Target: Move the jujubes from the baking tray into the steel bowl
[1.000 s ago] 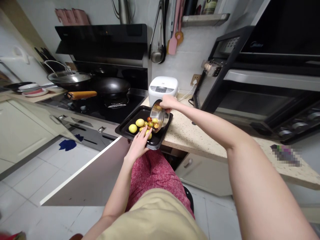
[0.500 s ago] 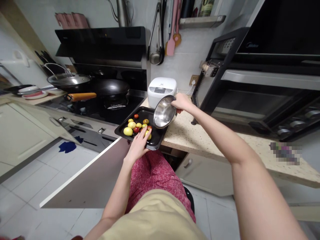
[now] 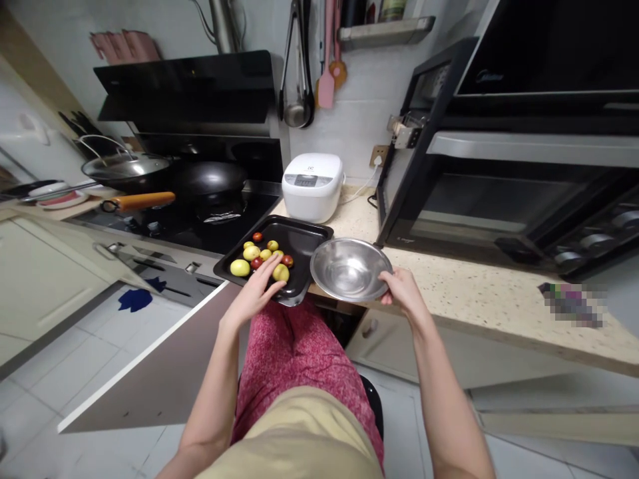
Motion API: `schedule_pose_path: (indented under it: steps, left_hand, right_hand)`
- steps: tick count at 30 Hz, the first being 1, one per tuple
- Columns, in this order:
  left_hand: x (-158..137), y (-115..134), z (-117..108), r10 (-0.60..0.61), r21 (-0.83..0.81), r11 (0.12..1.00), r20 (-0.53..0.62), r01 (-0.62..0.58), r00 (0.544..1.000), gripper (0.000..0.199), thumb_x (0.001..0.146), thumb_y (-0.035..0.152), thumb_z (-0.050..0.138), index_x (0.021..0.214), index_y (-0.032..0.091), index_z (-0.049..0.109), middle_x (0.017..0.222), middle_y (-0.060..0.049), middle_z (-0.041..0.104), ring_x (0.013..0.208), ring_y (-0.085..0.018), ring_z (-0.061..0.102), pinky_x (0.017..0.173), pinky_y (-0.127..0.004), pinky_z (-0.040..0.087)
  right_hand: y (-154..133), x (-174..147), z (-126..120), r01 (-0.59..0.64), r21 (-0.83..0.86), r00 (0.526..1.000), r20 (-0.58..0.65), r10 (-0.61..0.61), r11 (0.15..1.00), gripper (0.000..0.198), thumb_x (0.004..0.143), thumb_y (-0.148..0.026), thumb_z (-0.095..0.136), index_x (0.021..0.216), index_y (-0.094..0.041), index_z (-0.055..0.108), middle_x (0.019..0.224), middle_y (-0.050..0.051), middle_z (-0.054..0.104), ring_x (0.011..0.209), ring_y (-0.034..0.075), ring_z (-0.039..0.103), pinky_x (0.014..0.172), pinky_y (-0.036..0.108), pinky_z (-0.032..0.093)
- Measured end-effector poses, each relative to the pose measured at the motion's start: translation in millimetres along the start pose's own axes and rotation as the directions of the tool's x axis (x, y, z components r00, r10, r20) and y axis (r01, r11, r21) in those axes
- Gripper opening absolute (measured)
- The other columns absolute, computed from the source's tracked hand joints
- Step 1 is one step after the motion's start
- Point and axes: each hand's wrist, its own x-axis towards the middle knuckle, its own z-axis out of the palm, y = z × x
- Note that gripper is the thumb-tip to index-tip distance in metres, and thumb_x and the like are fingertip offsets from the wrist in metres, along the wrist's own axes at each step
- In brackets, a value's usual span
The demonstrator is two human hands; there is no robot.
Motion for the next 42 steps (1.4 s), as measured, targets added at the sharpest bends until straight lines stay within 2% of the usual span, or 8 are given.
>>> schedule_pose_path:
  steps: [9, 19, 23, 25, 27, 30, 36, 42]
  left_hand:
    - [58.0, 32.4, -1.3, -0.293, 0.5, 0.832, 0.027, 0.241, 0.956, 0.036, 0.098, 0.029, 0.066, 0.133, 0.019, 0.068, 0.129, -0.013, 0.072, 0.12, -0.03, 0.068, 0.098, -0.038, 0.056]
    - [83.4, 39.3, 28.1, -0.321, 0.551, 0.793, 0.017, 0.259, 0.947, 0.029, 0.096, 0.013, 0.058, 0.12, 0.019, 0.073, 0.111, -0.014, 0.075, 0.101, -0.03, 0.073, 0.081, -0.036, 0.056]
    - [83.0, 39.5, 28.6, -0.315, 0.521, 0.808, -0.013, 0.275, 0.949, 0.029, 0.095, 0.012, 0.059, 0.122, 0.019, 0.071, 0.114, -0.013, 0.073, 0.101, -0.028, 0.073, 0.081, -0.035, 0.057]
    - [78.8, 40.9, 26.0, -0.274, 0.427, 0.86, -0.078, 0.28, 0.959, 0.032, 0.095, 0.013, 0.063, 0.126, 0.018, 0.067, 0.117, -0.012, 0.072, 0.102, -0.027, 0.072, 0.085, -0.035, 0.058]
    - [71.5, 45.6, 24.3, -0.191, 0.208, 0.952, -0.176, 0.226, 0.966, 0.033, 0.093, 0.013, 0.067, 0.125, 0.018, 0.067, 0.117, -0.011, 0.071, 0.102, -0.025, 0.072, 0.089, -0.036, 0.058]
    - [55.6, 60.9, 27.7, -0.113, -0.214, 0.975, -0.261, 0.056, 0.959, 0.031, 0.091, 0.018, 0.073, 0.121, 0.019, 0.068, 0.112, -0.008, 0.072, 0.095, -0.02, 0.072, 0.088, -0.033, 0.061]
    - [24.5, 98.3, 48.2, -0.143, -0.618, 0.785, -0.119, 0.039, 0.982, 0.033, 0.091, 0.026, 0.075, 0.123, 0.02, 0.069, 0.114, -0.008, 0.073, 0.097, -0.018, 0.072, 0.084, -0.028, 0.063]
    - [13.3, 105.9, 56.4, -0.153, -0.667, 0.743, -0.086, 0.057, 0.984, 0.03, 0.094, 0.027, 0.071, 0.123, 0.019, 0.067, 0.114, -0.009, 0.074, 0.098, -0.018, 0.073, 0.087, -0.029, 0.063]
  right_hand:
    - [30.0, -1.9, 4.2, -0.042, 0.148, 0.998, 0.056, 0.034, 0.988, 0.018, 0.06, -0.036, 0.063, 0.056, -0.022, 0.052, 0.036, 0.002, 0.054, 0.027, 0.013, 0.049, 0.028, 0.02, 0.035]
    - [33.1, -0.9, 7.2, -0.012, 0.139, 1.0, 0.022, 0.009, 0.99, 0.026, 0.073, -0.045, 0.063, 0.067, -0.02, 0.06, 0.038, 0.001, 0.055, 0.03, 0.017, 0.052, 0.031, 0.024, 0.037]
    - [32.5, -10.3, 1.6, 0.1, 0.058, 0.977, -0.193, -0.087, 0.993, 0.043, 0.086, -0.049, 0.06, 0.108, -0.014, 0.072, 0.056, 0.002, 0.067, 0.044, 0.018, 0.061, 0.045, 0.028, 0.05]
    - [27.3, -22.9, 2.0, 0.254, -0.11, 0.859, -0.43, -0.276, 0.961, 0.044, 0.092, -0.045, 0.058, 0.122, -0.016, 0.07, 0.076, 0.005, 0.074, 0.06, 0.019, 0.068, 0.058, 0.031, 0.057]
    - [18.6, -38.4, 7.2, 0.396, -0.299, 0.703, -0.508, -0.497, 0.868, 0.033, 0.096, -0.037, 0.056, 0.117, -0.018, 0.073, 0.093, 0.009, 0.077, 0.075, 0.021, 0.071, 0.071, 0.035, 0.06]
    - [3.6, -59.1, 23.3, 0.617, -0.422, 0.602, -0.29, -0.744, 0.664, 0.023, 0.1, -0.025, 0.056, 0.114, -0.021, 0.074, 0.105, 0.009, 0.076, 0.095, 0.022, 0.072, 0.089, 0.039, 0.06]
    - [-6.0, -71.3, 57.5, 0.816, -0.296, 0.538, 0.072, -0.84, 0.497, 0.043, 0.101, -0.017, 0.058, 0.143, -0.027, 0.06, 0.13, 0.008, 0.07, 0.121, 0.021, 0.067, 0.105, 0.039, 0.057]
    - [-7.1, -71.0, 62.6, 0.818, -0.236, 0.563, 0.143, -0.814, 0.525, 0.04, 0.1, -0.016, 0.056, 0.138, -0.027, 0.063, 0.127, 0.007, 0.071, 0.118, 0.021, 0.069, 0.103, 0.038, 0.059]
